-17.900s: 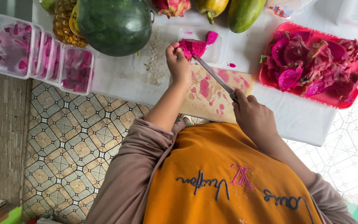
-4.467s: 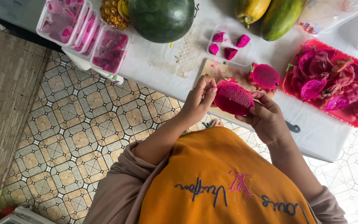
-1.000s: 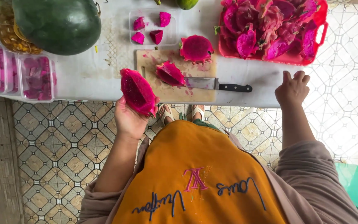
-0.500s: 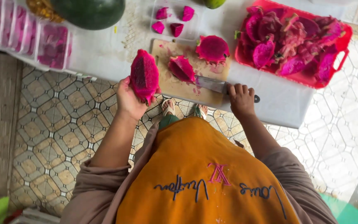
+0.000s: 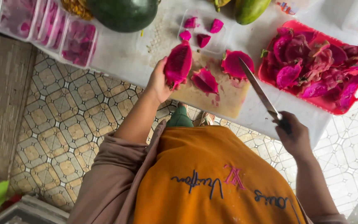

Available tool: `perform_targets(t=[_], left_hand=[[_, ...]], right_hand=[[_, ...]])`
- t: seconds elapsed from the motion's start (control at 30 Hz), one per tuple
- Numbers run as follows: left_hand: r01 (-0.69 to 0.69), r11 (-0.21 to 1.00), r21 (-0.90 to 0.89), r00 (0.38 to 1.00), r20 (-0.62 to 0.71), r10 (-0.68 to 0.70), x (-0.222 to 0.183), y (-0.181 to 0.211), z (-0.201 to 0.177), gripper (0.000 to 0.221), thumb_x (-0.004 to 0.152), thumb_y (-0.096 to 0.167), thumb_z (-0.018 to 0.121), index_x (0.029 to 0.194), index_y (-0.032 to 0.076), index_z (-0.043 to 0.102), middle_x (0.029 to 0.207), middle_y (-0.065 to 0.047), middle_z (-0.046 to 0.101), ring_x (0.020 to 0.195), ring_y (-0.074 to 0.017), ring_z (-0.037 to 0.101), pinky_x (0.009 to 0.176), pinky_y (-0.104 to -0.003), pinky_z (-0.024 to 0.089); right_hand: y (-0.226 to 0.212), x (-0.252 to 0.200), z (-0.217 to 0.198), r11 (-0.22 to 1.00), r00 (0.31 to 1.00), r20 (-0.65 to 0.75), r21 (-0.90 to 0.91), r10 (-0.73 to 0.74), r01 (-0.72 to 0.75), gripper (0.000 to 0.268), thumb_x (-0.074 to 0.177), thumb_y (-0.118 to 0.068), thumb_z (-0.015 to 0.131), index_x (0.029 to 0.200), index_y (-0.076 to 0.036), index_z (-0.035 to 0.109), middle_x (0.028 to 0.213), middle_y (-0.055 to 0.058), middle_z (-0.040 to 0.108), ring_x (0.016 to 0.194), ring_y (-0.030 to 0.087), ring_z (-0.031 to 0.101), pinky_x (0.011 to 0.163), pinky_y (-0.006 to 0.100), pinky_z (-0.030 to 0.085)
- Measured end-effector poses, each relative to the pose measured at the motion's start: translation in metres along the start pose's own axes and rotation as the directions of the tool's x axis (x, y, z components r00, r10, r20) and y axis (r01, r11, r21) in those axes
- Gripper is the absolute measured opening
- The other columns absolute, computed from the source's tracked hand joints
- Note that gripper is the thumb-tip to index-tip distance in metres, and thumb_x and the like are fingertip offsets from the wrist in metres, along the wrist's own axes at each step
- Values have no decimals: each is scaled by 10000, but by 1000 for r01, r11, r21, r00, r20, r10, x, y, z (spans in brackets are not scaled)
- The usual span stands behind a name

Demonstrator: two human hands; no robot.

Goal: Peeling and slicing dragon fruit on a cutting board and placing the pieces into plastic containers.

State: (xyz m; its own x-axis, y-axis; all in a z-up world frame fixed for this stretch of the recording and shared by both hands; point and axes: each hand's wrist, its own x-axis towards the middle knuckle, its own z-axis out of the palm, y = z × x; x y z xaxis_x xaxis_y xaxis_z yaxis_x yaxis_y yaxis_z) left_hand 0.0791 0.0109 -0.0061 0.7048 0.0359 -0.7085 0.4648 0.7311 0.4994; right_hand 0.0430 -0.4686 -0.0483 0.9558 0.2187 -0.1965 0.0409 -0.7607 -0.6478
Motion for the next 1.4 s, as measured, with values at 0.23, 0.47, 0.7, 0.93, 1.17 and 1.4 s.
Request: perform_targets(t=[0.23,0.47,0.7,0.93,1.17,1.4], left_hand=[[54,955,291,992,90,-84,60,38,19,504,890,623,551,983,142,671,769,-154,744,560,-319,716,365,-293,503],[137,914,383,984,51,-169,104,64,17,502,878,633,561,963,147,658,717,-148,729,525,-301,700,343,-275,478],[191,875,445,972,38,-231,124,82,12,499,862,642,571,942,157,659,723,-142,733,543,-295,706,367,-280,481],[221,866,449,963,41,-267,128,90,17,504,862,639,570,938,146,644,718,-144,719,544,-288,700,368,-255,452],[275,842,464,949,12,-316,141,86,18,468,884,594,565,950,133,616,717,-154,710,536,-297,696,365,-246,446],[316,832,455,938,-18,-346,150,76,17,473,873,605,569,990,148,600,755,-148,706,542,-290,700,362,-219,429]], right_hand=[[-124,50,47,991,989,-74,18,-127,129,395,954,-216,731,1336,-149,655,988,167,741,894,454,702,749,589,557],[-147,71,65,969,982,-123,-218,-142,113,362,1029,-358,684,1311,-132,654,987,104,737,824,421,716,691,551,571],[-155,78,73,976,985,-150,-210,-90,57,355,1046,-356,672,1312,-122,658,1002,100,741,805,430,715,686,539,575],[-163,81,80,974,991,-121,-227,-52,23,375,1047,-372,660,1320,-115,669,1041,87,746,816,431,719,687,543,580],[-151,79,111,970,995,-66,-226,72,-85,408,1008,-390,667,1349,-167,654,1068,85,747,871,443,719,741,589,586],[-158,74,99,954,953,56,-17,299,-299,423,1001,-405,669,1365,-191,645,1022,95,756,981,456,694,841,605,552]])
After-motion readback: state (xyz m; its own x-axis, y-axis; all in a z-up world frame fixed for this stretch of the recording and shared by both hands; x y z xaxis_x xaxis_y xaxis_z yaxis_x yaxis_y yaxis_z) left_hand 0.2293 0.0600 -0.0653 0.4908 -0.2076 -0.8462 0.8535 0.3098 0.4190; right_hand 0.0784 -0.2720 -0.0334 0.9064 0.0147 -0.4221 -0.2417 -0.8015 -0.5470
